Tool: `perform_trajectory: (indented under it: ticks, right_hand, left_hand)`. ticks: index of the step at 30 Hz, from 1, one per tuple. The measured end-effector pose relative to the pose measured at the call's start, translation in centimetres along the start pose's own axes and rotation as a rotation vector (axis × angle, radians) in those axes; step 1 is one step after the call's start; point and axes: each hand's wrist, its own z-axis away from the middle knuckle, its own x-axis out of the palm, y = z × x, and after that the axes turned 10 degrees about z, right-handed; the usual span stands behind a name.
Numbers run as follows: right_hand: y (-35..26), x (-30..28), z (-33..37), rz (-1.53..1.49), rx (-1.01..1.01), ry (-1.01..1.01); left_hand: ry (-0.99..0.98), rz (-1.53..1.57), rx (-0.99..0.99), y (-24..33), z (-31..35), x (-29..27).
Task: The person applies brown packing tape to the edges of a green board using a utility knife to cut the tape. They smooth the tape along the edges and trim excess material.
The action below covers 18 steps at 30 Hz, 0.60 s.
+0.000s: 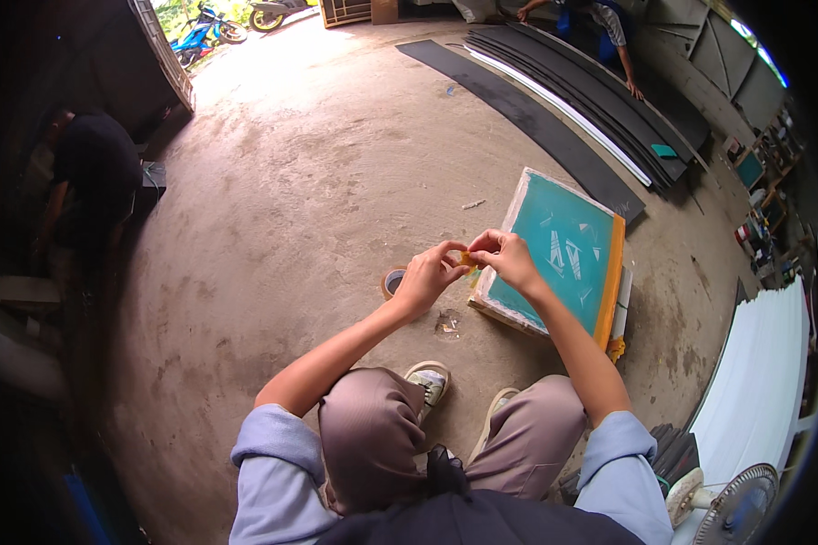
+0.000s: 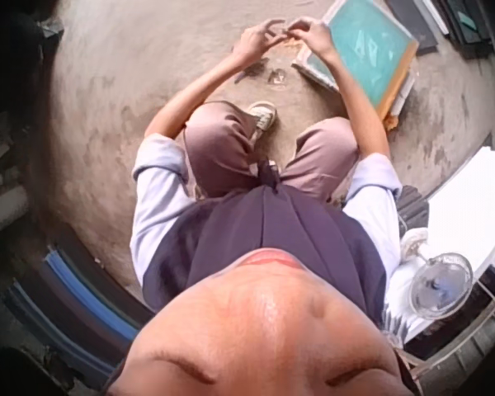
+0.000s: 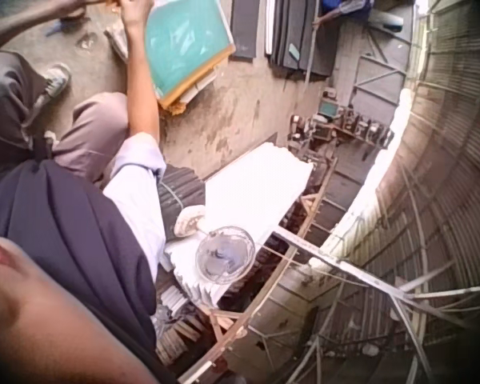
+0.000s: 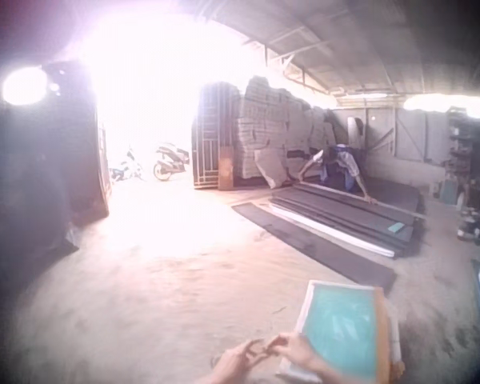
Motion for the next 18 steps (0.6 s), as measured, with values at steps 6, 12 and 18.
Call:
perform_trajectory:
  ticks: [6,12,18]
  right_hand:
    - [0.4,4.5,-2.3,0.179,-0.025,0.072]
    - [5.1,6.2,-4.8,0.239,0.083,-0.119]
    - [10.1,7.6,-4.7,0.113,0.163,-0.092]
  left_hand:
    - [-0.017,-0.417,-0.227,-6.4,-0.1,-3.0]
    - [0.101,0.348,-0.122,-10.0,-1.4,-1.2]
    - [-0.015,0.420,-0.219,-14.8,-2.9,2.7]
